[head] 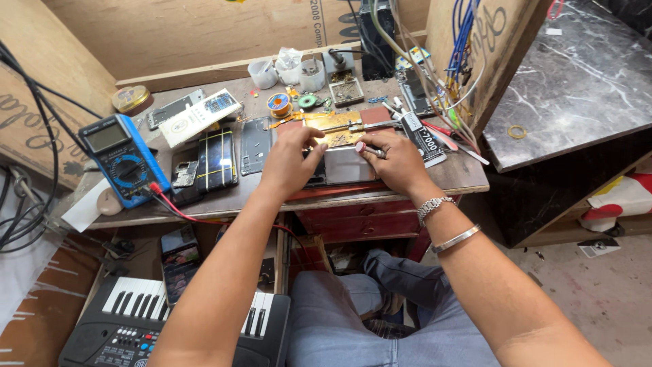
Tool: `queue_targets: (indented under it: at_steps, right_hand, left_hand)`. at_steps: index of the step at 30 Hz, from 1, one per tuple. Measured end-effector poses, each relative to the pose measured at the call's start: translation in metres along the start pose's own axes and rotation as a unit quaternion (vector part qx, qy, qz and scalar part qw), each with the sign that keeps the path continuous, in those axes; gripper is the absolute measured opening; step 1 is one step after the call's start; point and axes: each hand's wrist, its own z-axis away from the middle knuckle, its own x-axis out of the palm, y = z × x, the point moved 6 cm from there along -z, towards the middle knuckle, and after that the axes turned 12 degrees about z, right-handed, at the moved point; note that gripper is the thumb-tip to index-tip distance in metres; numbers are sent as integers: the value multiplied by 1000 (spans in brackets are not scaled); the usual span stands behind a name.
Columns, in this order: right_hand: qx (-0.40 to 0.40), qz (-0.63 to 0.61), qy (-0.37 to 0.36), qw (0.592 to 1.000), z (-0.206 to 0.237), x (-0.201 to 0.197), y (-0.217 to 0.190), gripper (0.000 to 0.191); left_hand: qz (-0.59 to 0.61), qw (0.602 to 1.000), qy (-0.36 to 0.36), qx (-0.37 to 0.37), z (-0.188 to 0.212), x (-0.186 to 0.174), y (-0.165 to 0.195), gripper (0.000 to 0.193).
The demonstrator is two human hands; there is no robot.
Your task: The person works at a cluttered repair bench, using a screwdriver to unscrew and pry at a smartphone lying on the work surface. They manipulate the phone's back cover and internal components, reposition the phone, and continue working on it with the screwdriver by hand.
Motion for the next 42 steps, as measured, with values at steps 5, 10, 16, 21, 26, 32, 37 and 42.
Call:
queue_targets:
  at_steps: [5, 10, 16, 21, 26, 32, 37, 42]
  right_hand:
    - [45, 70, -50, 995, 1, 8, -6, 24]
    - [17, 103, -32, 994, 0, 8, -19, 20]
    - [-15, 49, 9, 999, -1, 14, -17, 20]
    - [52, -12, 16, 998, -1, 23, -4, 27]
    - [91, -70, -9, 993, 1, 32, -8, 22]
    - [-36, -87, 3, 996, 2, 33, -43, 16]
    - [16, -94, -11, 995, 9, 48, -59, 22]
    - [-30, -342, -56, 938, -2, 76, -90, 30]
  left_hand:
    - [62, 997, -53, 0, 42, -9, -3, 78]
    - [63, 989, -128, -28, 62, -14, -13, 103]
    - [26, 998, -51, 38, 80, -16, -13, 93]
    - [2, 992, 46, 117, 96, -27, -9, 66]
    - [-15, 982, 79, 172, 105, -38, -14, 42]
    - [16, 980, 109, 168, 111, -45, -25, 38]
    - [44, 977, 107, 180, 116, -50, -28, 43]
    - [63, 982, 100, 146, 117, -51, -29, 47]
